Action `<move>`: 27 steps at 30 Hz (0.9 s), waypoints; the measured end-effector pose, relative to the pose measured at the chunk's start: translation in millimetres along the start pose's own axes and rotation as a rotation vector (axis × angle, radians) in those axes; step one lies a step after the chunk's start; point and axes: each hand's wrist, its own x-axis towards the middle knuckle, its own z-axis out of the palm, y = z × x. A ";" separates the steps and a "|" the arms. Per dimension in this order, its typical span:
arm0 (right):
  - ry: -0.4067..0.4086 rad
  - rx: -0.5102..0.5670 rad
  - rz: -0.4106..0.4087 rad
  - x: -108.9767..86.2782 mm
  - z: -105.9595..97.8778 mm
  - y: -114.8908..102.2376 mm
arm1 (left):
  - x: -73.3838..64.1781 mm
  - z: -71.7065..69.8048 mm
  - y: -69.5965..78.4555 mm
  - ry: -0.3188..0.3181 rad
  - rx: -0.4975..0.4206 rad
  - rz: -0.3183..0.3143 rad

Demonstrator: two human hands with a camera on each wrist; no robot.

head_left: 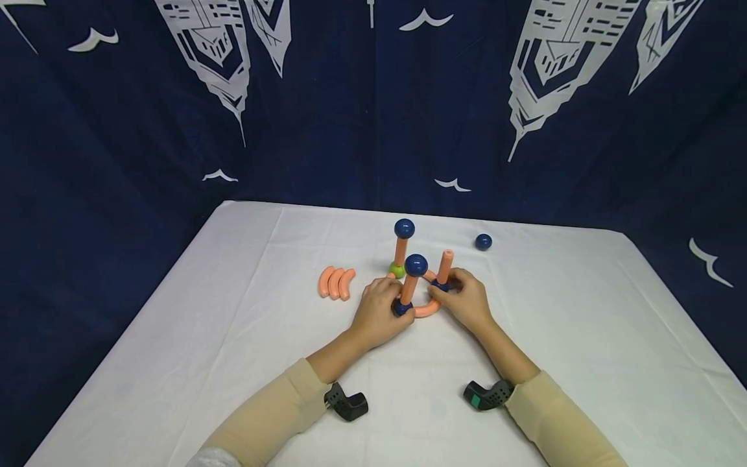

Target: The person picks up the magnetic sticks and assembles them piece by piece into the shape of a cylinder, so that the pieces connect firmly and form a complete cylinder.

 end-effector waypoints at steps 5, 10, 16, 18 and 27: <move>0.003 -0.008 0.005 -2.3 -1.5 1.2 | 0.1 0.5 0.4 0.037 -0.013 -0.015; 0.014 -0.008 0.018 -5.9 -1.7 1.1 | 0.2 1.9 -0.9 0.091 -0.017 -0.013; 0.044 -0.009 0.017 -11.9 -1.9 0.5 | 0.0 2.4 -2.4 0.163 -0.030 -0.012; 0.056 -0.017 -0.002 -14.0 -2.0 0.4 | -0.4 2.4 -2.8 0.171 -0.034 -0.016; 0.149 -0.030 -0.154 -19.6 -2.2 -0.7 | -0.8 3.3 -2.0 0.160 -0.061 -0.057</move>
